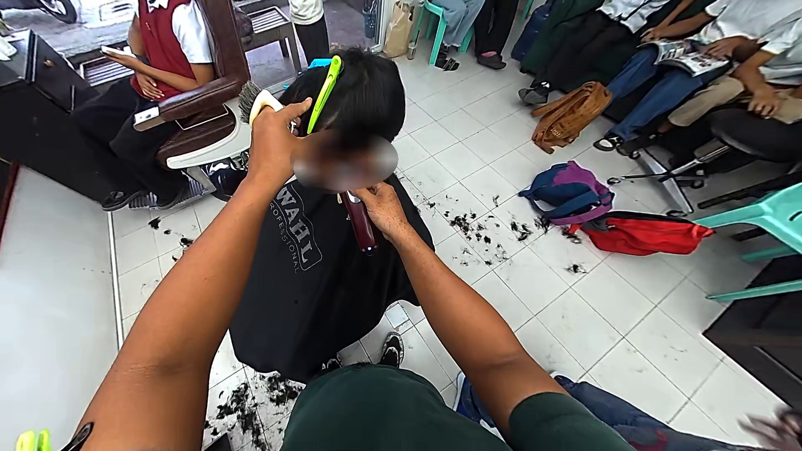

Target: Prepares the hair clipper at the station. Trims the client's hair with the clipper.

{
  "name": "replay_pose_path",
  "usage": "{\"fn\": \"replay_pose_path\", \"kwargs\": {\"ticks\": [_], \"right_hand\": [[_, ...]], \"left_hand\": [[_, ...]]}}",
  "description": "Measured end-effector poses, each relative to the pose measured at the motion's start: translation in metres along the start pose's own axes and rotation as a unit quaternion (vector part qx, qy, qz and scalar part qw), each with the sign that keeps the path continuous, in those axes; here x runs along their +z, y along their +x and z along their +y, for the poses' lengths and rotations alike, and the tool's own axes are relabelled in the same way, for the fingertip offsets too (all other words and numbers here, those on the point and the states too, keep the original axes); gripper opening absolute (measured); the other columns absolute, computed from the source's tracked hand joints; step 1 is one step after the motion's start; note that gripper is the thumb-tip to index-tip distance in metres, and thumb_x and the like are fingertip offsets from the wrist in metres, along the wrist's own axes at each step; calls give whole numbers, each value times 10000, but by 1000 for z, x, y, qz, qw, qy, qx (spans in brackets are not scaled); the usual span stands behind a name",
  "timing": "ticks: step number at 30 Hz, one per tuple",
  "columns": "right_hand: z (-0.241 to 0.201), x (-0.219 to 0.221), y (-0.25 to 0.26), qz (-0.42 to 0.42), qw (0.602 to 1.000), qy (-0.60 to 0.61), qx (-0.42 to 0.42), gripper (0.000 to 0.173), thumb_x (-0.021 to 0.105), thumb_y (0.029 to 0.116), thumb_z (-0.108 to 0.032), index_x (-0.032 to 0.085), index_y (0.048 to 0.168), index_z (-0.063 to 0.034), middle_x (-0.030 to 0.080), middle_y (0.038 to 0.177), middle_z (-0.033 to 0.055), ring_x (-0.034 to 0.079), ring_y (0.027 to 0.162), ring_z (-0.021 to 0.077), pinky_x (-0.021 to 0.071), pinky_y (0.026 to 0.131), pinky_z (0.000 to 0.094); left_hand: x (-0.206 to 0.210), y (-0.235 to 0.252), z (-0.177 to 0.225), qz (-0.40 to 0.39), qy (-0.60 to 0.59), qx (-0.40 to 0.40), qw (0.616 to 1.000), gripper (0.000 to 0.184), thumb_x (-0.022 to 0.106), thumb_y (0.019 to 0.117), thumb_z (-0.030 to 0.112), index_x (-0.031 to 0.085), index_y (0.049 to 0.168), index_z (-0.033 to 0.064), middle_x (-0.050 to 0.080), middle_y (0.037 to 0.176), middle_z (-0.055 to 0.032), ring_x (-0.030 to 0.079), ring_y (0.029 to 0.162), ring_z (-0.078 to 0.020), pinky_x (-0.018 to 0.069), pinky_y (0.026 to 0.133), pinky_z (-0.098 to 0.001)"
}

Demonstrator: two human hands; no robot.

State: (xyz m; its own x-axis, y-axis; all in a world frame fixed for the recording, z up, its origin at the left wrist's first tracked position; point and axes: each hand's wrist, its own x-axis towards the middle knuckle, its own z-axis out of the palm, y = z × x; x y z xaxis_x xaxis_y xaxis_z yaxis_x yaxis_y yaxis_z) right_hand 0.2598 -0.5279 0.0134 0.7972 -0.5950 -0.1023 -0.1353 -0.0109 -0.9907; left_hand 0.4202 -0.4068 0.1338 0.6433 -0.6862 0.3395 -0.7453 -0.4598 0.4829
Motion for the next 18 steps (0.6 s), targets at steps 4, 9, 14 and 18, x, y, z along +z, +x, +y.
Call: {"fn": "replay_pose_path", "kwargs": {"ticks": [4,9,14,18], "right_hand": [[-3,0,-1,4,1000,-13,10,408,651,1009,-388,654,1094,12,689,886,133,686,783,211,585,767,428],[3,3,-3,3,999,2,-39,393,614,1034,-352,620,1194,7,691,945,134,693,820,209,595,784,423],[40,-29,-59,-24,994,103,16,305,507,1074,-274,624,1158,-5,695,889,121,699,701,208,627,665,379],[74,-39,-98,40,950,286,119,545,174,1132,-405,525,1248,-6,667,872,104,673,708,203,593,621,337]], "left_hand": [[0,0,0,-5,2,-1,1000,592,783,917,348,616,1435,115,694,1156,-171,642,1020,-293,481,962,-471],[-1,-3,-2,32,-14,18,999,544,757,938,326,629,1418,102,704,1139,-158,651,1014,-283,486,966,-468],[20,-60,-3,161,-121,198,959,269,573,1008,122,697,1175,-48,723,1068,-211,692,1022,-283,536,945,-462],[55,-80,9,-243,-259,152,922,164,648,971,140,767,1045,55,756,921,-20,697,789,-59,593,757,-279]]}}
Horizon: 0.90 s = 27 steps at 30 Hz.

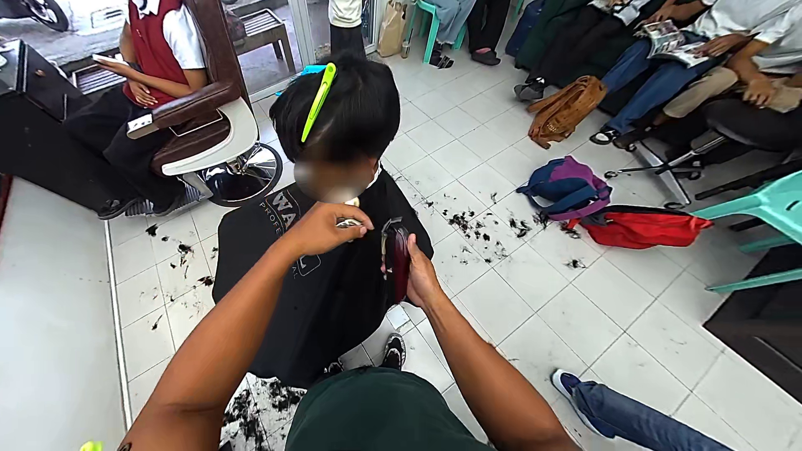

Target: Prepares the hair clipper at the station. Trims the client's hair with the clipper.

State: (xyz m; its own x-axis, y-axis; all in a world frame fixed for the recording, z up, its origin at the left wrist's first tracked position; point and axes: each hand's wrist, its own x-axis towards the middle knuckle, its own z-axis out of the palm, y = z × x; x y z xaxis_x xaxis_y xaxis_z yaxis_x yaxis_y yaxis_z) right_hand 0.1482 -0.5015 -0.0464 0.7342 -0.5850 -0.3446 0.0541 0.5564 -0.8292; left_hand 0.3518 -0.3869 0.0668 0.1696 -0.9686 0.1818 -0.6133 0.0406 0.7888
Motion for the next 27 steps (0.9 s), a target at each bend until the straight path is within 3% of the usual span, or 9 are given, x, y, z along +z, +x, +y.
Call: {"fn": "replay_pose_path", "kwargs": {"ticks": [2,4,6,8,12,14,16,20,27], "right_hand": [[2,-7,-9,-1,1000,-11,23,465,254,1127,-377,490,1288,-10,645,834,82,644,642,172,573,561,302],[4,-10,-15,-13,999,-24,19,427,572,968,-140,414,1337,6,617,792,58,623,585,144,571,539,279],[4,-10,-20,-2,999,-32,13,670,723,795,15,372,1365,9,611,752,57,607,534,137,564,508,274],[3,-11,-23,1,999,-39,1,730,734,757,52,359,1383,20,611,743,59,601,512,136,563,491,270],[-5,-12,-25,7,994,-103,-26,495,679,853,-9,449,1288,36,622,660,27,608,480,123,564,479,264],[-12,-8,-24,-13,990,-132,-38,286,537,969,-114,485,1210,30,629,672,21,615,489,124,568,479,270],[-21,5,-16,-28,988,-139,-56,277,451,1023,-196,500,1180,26,630,681,20,615,496,124,567,483,275],[-43,45,12,-42,984,-168,-51,445,314,1119,-334,580,1206,12,639,829,78,647,649,156,594,620,329],[-44,98,51,-99,981,-158,-50,427,494,1083,-395,590,1232,-6,671,965,145,677,780,209,598,725,397]], "left_hand": [[8,17,1,38,-130,20,991,197,594,967,95,728,1064,-11,735,876,-25,653,687,-48,561,626,-235],[13,34,-2,84,-169,5,982,188,583,975,99,700,1083,1,728,871,-15,653,671,-47,555,582,-221],[17,42,-7,-6,-120,-107,987,200,616,994,109,701,1139,0,717,909,-79,627,685,-103,523,604,-280],[21,44,-12,-72,-100,-161,979,196,658,1001,114,705,1168,23,719,915,-89,630,674,-112,523,598,-281],[16,39,-8,81,-215,-49,972,177,577,988,88,686,1105,12,740,863,-6,665,659,-43,544,546,-201],[12,33,-6,2,-183,-157,971,200,579,1029,119,676,1160,2,713,897,-52,637,681,-86,523,571,-248],[15,16,-12,-58,-164,-250,953,207,581,1046,145,680,1171,14,703,949,-78,636,721,-118,532,618,-279],[32,-54,-14,37,-306,-264,914,176,564,997,75,682,1120,32,733,985,-19,695,801,-86,584,685,-234],[79,-161,-23,215,-512,-311,771,343,440,970,30,653,1238,22,749,1085,-107,733,856,-152,605,684,-265]]}}
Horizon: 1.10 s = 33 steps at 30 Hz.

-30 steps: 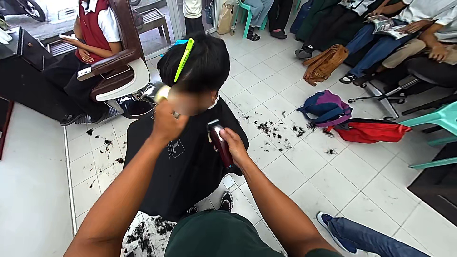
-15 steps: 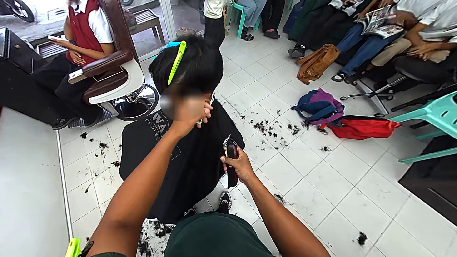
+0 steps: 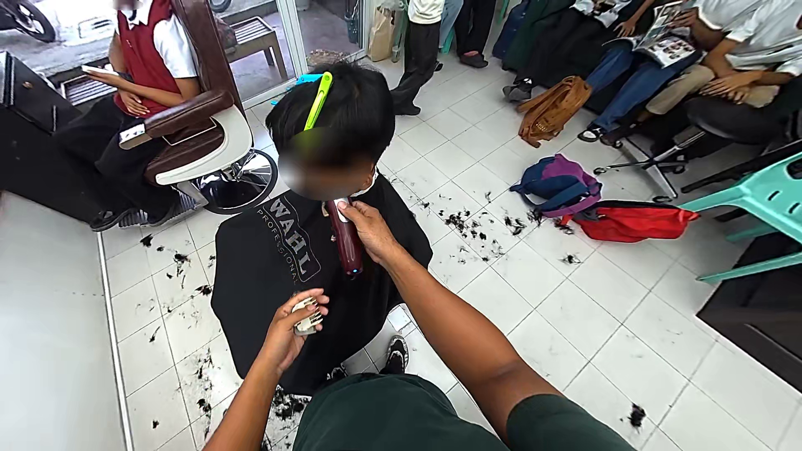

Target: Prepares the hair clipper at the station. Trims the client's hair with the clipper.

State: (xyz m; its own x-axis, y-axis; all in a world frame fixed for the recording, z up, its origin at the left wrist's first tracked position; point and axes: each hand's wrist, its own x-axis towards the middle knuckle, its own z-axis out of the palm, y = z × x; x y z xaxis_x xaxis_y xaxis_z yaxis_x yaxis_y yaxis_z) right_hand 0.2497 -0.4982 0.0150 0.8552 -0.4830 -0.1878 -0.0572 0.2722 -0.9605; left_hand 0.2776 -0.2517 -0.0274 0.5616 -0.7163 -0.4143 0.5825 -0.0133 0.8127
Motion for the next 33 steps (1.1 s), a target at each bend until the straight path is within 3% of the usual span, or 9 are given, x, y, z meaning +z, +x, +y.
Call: {"fn": "replay_pose_path", "kwargs": {"ticks": [5,11,16,21,29,33], "right_hand": [[2,11,5,1,1000,-2,6,437,510,1074,-418,592,1243,-24,677,1012,149,678,833,216,588,747,403],[2,12,9,4,1000,7,-17,412,485,1087,-389,598,1213,-13,667,1014,142,673,869,200,581,787,398],[2,10,7,-6,1000,10,-4,451,495,1077,-431,600,1217,-16,681,1018,153,689,853,225,594,770,410],[1,10,6,3,999,25,-23,404,468,1095,-373,598,1208,-7,684,993,143,699,832,211,606,766,394],[3,7,15,16,999,28,-27,395,489,1093,-318,587,1219,44,685,1002,172,706,857,243,609,797,418],[1,2,14,14,1000,25,-1,403,495,1092,-327,601,1196,48,687,986,180,706,840,247,609,778,417]], "left_hand": [[-4,-21,-18,82,-73,-26,994,347,373,1009,12,675,1177,-4,758,977,-129,727,740,-143,589,606,-242],[2,-27,-21,63,-61,-40,995,331,423,986,-7,691,1179,-14,757,945,-120,729,734,-147,599,603,-255],[3,-23,-21,39,-75,-34,996,342,491,970,3,665,1264,-7,757,1024,-138,740,798,-168,609,647,-270],[6,-23,-22,44,-74,-40,995,370,501,975,-24,629,1322,-1,748,1066,-138,736,815,-168,606,656,-268],[13,-23,-21,74,-32,-41,996,328,432,1066,38,616,1335,-1,735,942,-115,715,727,-149,593,605,-256],[14,-24,-20,74,-47,-26,996,252,431,1057,48,660,1149,-4,741,902,-130,720,693,-148,589,565,-242]]}}
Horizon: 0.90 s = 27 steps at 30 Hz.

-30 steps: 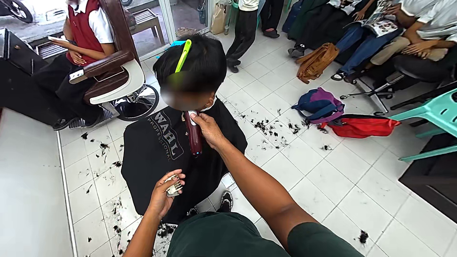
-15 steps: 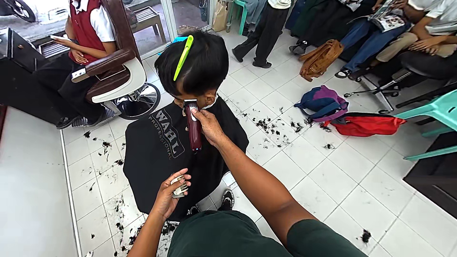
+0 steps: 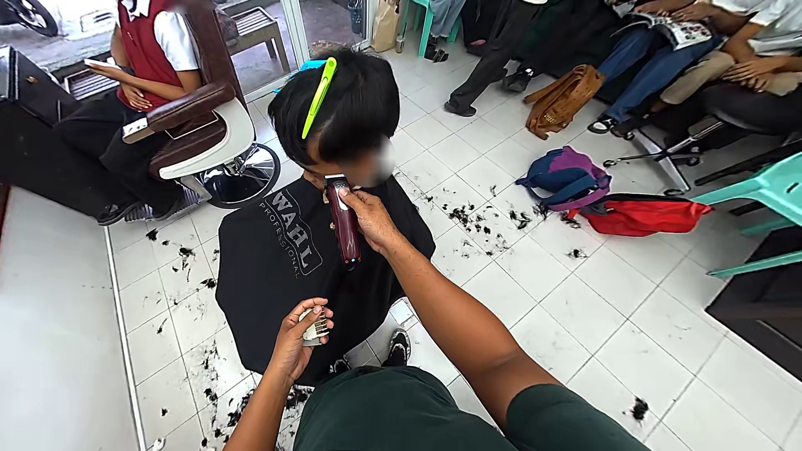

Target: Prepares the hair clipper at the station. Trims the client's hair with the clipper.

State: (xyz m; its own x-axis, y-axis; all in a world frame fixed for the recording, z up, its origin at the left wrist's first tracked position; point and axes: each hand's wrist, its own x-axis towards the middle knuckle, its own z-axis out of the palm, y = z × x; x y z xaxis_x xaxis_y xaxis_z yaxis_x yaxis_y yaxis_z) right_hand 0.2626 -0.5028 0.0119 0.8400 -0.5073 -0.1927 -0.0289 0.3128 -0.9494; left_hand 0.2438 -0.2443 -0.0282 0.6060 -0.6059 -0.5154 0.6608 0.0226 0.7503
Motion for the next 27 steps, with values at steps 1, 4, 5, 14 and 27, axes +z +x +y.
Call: {"fn": "replay_pose_path", "kwargs": {"ticks": [1,4,5,14,27], "right_hand": [[-1,0,0,3,1000,3,-7,395,495,1093,-321,600,1192,47,686,976,175,706,827,242,612,768,408],[-1,-3,0,8,1000,-13,-17,390,506,1088,-320,603,1188,45,688,958,167,708,805,233,614,754,401],[-2,-5,-1,7,1000,-19,-9,398,513,1086,-324,603,1190,49,687,962,169,705,806,234,612,757,406],[-6,-13,-1,13,999,-40,-9,382,520,1084,-326,616,1159,36,688,928,151,703,769,227,615,732,398],[-9,-20,1,23,997,-75,-24,380,538,1075,-324,608,1191,31,690,942,160,709,767,237,621,731,413]], "left_hand": [[0,0,0,-1,-4,0,1000,251,431,1054,51,670,1103,-7,743,898,-133,720,690,-147,586,560,-239],[0,-1,-1,-8,-2,-2,1000,277,430,1055,59,698,1076,-10,754,910,-131,726,703,-143,587,567,-237],[-1,-1,-1,-12,-3,0,1000,284,432,1056,60,703,1088,-16,756,919,-136,728,708,-144,589,571,-239],[-1,0,-3,-20,-8,5,1000,307,423,1053,72,713,1096,-22,760,907,-134,723,687,-137,580,550,-231],[0,2,-4,-12,8,-3,1000,328,403,1073,90,703,1127,-29,756,880,-122,720,682,-138,581,551,-241]]}}
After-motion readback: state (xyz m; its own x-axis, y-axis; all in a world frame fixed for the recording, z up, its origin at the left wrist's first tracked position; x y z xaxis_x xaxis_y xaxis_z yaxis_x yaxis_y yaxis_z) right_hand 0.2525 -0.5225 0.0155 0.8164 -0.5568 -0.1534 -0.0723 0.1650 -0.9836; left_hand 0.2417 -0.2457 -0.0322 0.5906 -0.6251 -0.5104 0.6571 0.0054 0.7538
